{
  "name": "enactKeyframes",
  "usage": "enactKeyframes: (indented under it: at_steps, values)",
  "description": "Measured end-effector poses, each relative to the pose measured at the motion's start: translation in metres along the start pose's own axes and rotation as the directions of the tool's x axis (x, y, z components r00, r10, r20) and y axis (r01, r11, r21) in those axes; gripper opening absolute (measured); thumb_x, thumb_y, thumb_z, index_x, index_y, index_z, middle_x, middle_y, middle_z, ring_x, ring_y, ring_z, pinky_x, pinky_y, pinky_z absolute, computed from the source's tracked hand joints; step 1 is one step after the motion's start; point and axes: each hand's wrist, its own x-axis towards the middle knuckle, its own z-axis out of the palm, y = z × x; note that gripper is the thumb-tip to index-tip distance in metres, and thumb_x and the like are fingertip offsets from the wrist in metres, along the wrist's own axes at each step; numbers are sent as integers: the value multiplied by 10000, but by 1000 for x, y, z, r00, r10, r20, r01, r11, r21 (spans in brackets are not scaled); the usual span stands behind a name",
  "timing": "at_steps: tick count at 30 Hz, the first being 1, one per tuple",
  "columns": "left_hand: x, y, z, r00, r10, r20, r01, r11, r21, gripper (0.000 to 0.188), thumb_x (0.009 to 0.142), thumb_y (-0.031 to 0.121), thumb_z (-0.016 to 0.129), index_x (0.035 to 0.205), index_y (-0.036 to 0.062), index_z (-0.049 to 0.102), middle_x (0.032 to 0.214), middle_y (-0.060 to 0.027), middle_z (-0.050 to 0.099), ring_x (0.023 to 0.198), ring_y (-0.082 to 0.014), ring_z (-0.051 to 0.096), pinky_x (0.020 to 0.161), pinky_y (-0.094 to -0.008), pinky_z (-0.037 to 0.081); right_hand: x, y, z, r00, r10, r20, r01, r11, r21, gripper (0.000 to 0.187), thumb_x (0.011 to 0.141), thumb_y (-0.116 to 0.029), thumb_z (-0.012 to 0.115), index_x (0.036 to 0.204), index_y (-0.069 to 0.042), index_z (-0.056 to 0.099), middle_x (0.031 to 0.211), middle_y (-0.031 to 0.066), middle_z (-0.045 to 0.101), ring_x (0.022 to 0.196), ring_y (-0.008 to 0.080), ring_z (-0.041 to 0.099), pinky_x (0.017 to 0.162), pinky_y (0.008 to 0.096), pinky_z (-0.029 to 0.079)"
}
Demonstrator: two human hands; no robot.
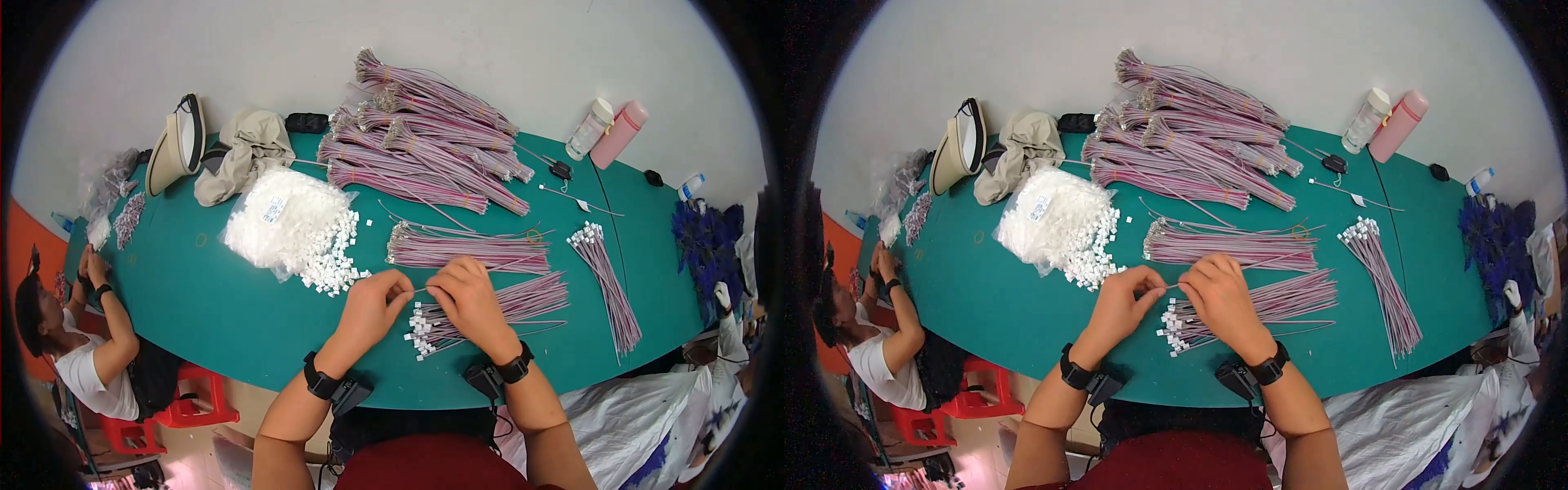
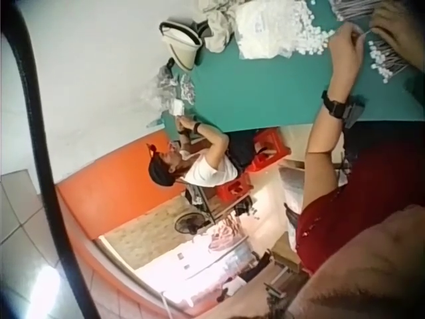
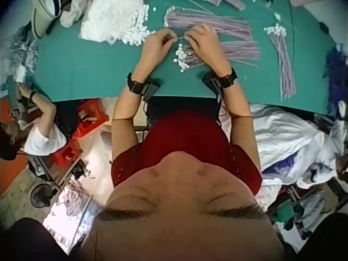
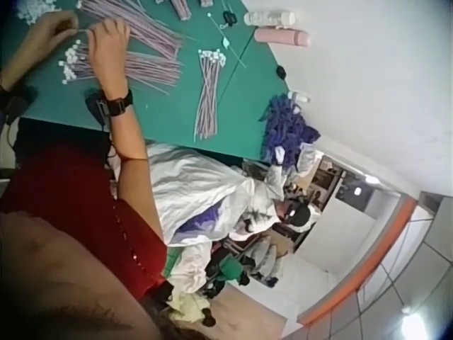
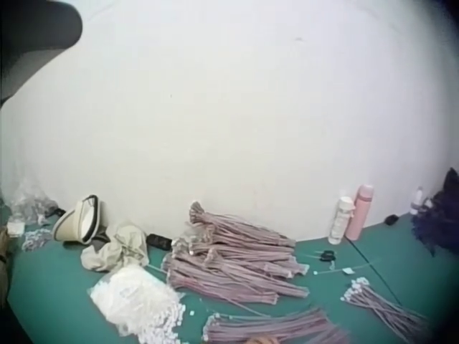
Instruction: The person assembles electronic components by hand, picking up a wire and a connector, fitting the connector onto the end of the wire, and placing the completed assembly onto the table.
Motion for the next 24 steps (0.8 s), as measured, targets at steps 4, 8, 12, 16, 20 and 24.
enactKeyframes:
  at_steps: [4, 8, 12, 16, 20, 24]
  values:
    - [-1, 0, -1, 959, -230, 163, 282, 803, -524, 85, 844, 9, 720, 894, -2, 653, 895, -46, 708, 815, -125, 674, 742, -233, 528, 1, 0, -7, 999, 29, 30, -32, 989, 141, 92, 820, -76, 702, 887, -26, 664, 821, 75, 631, 796, 263, 599, 761, 371, 466]
    - [-1, -1, -5, 953, -221, 207, 302, 752, -587, 85, 864, 27, 719, 926, -11, 675, 936, -42, 708, 873, -83, 656, 781, -223, 524, 0, -10, -10, 992, 106, 69, -121, 951, 285, 73, 828, -44, 697, 882, -11, 660, 765, 79, 632, 645, 209, 588, 618, 315, 459]
    - [-3, 4, -5, 955, -205, 214, 287, 816, -502, 124, 862, 24, 715, 980, -4, 691, 906, -34, 706, 847, -86, 659, 790, -216, 520, -4, -16, -11, 989, 141, 53, -150, 912, 382, 57, 831, -18, 692, 876, 4, 665, 740, 89, 642, 548, 163, 560, 497, 272, 418]
    - [-3, 5, -3, 962, -172, 210, 266, 748, -608, 137, 859, 30, 720, 990, 1, 693, 898, -28, 704, 844, -78, 656, 767, -208, 513, -5, -14, -11, 983, 170, 66, -182, 897, 403, 55, 833, -18, 694, 878, 10, 679, 749, 92, 664, 534, 141, 558, 475, 261, 411]
    - [-3, 4, -3, 973, -155, 173, 226, 808, -544, 163, 847, 67, 736, 994, 12, 695, 859, -26, 703, 773, -63, 648, 699, -212, 512, -6, -18, -11, 972, 207, 113, -236, 876, 421, 67, 840, -27, 694, 894, 12, 690, 768, 92, 683, 550, 130, 572, 487, 257, 425]
    - [1, 3, -10, 980, -160, 122, 199, 856, -477, 163, 808, 38, 752, 960, 19, 696, 932, -37, 688, 837, -114, 641, 728, -265, 505, -8, -15, -9, 967, 238, 91, -254, 874, 414, 81, 846, -34, 695, 910, 16, 694, 786, 93, 695, 566, 125, 588, 495, 249, 437]
